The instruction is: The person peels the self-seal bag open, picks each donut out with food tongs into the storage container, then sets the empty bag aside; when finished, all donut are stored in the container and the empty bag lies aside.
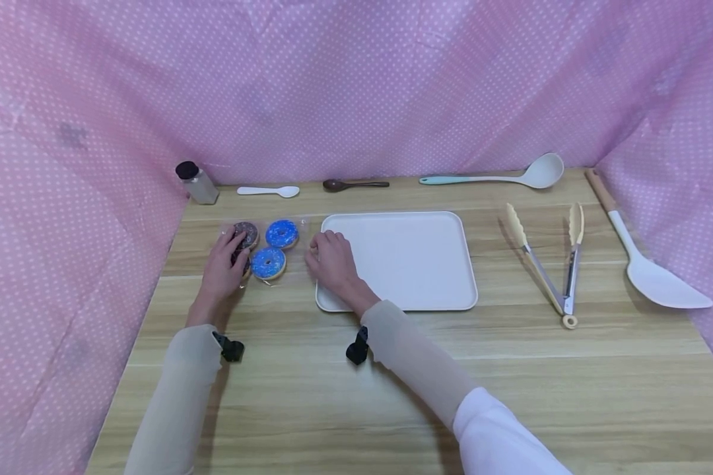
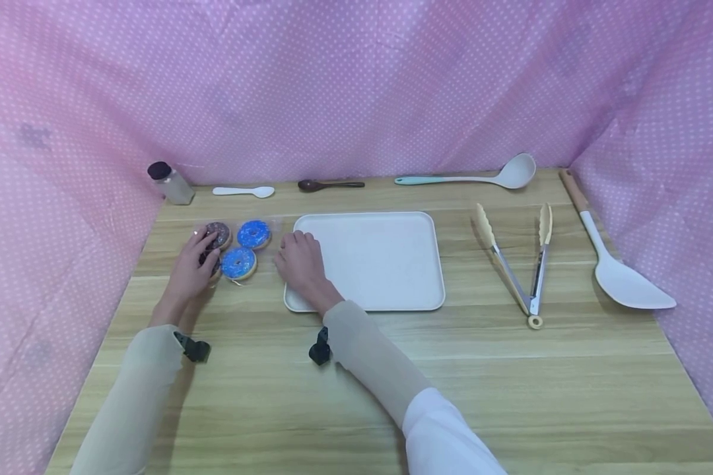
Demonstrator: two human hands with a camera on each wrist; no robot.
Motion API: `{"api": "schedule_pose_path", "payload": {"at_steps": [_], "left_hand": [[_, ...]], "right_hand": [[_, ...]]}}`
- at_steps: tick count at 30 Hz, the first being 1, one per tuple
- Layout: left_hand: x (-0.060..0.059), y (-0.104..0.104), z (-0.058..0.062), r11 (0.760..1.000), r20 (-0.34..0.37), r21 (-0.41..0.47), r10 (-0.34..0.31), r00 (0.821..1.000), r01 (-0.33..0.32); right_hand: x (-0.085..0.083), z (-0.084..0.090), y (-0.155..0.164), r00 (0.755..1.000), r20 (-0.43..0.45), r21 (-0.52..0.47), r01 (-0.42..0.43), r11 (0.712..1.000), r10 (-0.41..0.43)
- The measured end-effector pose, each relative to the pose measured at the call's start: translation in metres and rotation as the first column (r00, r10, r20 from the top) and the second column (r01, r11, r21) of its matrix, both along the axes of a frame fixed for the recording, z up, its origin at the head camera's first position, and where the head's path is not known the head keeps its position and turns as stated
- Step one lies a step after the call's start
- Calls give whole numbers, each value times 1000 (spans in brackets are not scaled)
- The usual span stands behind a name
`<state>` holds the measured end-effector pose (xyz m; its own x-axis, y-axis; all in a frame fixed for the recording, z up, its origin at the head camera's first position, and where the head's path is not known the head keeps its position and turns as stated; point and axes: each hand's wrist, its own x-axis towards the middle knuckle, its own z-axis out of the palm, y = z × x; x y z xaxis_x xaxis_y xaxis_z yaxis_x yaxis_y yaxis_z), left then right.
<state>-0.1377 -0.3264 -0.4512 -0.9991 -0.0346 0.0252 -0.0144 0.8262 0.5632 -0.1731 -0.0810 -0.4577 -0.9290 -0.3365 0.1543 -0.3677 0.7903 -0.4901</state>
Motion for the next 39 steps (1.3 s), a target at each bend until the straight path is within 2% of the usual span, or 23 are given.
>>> {"api": "schedule_pose_path", "payload": {"at_steps": [8, 15, 18, 25, 35, 39], "left_hand": [[-1, -1, -3, 1000, -55, -9, -19, 998, 19], [0, -2, -5, 1000, -80, -11, -15, 997, 14], [0, -2, -5, 1000, -77, -9, -15, 997, 15], [-1, -1, -3, 1000, -18, -12, -2, 1000, 2], [-1, -2, -4, 1000, -16, -16, -9, 1000, 9], [-1, -2, -5, 1000, -38, -12, -20, 999, 20]], "right_hand": [[-10, 4, -10, 1000, 0, 78, -12, 997, 12], [-11, 1, -9, 999, -33, 57, -24, 998, 26], [-12, 0, -5, 998, -53, 35, -13, 999, 15], [-12, -2, 3, 998, -62, 37, 21, 999, -18], [-14, -3, 1, 1000, -16, 4, 26, 1000, -26], [-18, -2, -5, 1000, 4, -2, 9, 1000, -9]]}}
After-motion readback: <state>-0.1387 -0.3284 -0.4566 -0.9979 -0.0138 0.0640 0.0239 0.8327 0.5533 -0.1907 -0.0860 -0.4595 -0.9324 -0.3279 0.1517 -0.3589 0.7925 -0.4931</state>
